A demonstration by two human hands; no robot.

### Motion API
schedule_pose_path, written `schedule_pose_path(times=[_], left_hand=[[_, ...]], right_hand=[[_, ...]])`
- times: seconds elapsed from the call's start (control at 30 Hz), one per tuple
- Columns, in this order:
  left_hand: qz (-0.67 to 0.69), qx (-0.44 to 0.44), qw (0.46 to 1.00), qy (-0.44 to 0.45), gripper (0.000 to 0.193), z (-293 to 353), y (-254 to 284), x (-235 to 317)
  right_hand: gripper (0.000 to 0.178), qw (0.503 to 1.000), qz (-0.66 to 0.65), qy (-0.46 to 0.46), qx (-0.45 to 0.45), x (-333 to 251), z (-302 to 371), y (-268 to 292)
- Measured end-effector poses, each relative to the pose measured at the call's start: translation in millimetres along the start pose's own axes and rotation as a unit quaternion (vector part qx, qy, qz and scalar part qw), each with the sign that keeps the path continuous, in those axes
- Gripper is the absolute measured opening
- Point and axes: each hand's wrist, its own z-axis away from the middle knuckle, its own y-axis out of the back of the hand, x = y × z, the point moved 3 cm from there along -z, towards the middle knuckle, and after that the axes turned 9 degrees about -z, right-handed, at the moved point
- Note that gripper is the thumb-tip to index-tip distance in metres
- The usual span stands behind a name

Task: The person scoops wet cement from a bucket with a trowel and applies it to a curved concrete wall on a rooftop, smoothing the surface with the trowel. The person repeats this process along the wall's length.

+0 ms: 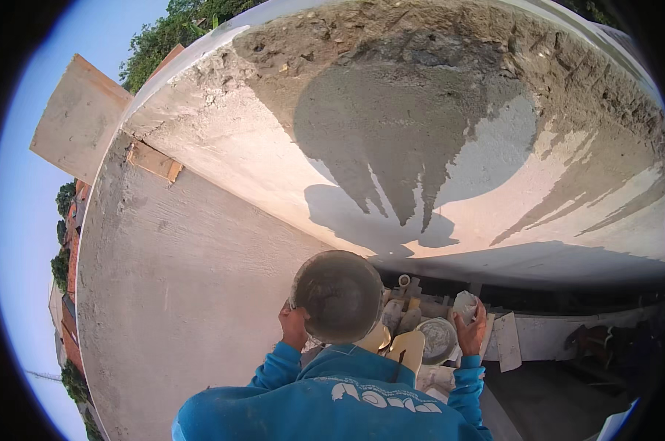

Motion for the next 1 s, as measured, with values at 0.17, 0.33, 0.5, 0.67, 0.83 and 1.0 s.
schedule_pose_path(times=[0.17, 0.33, 0.5, 0.67, 0.83, 1.0], left_hand=[[0.121, 0.059, 0.986, -0.096, 0.039, 22, 31, -12], [0.173, 0.147, 0.962, -0.151, 0.036, 48, 50, -10], [0.112, 0.204, 0.945, -0.23, 0.036, 75, 67, -14], [0.09, 0.288, 0.924, -0.235, 0.019, 85, 93, -54], [-0.017, 0.333, 0.914, -0.231, 0.017, 86, 115, -114], [0.03, 0.374, 0.899, -0.227, 0.011, 91, 108, -111]], right_hand=[[0.066, 0.986, -0.04, 0.069, -0.148, -197, -59, -8], [0.058, 0.951, -0.098, 0.162, -0.245, -393, -109, -65], [0.057, 0.939, -0.155, 0.238, -0.195, -549, -134, -101], [0.059, 0.955, -0.153, 0.223, -0.121, -532, -132, -90], [0.058, 0.952, -0.17, 0.252, -0.043, -446, -131, -53], [0.057, 0.971, -0.044, 0.211, -0.099, -400, -124, -46]])
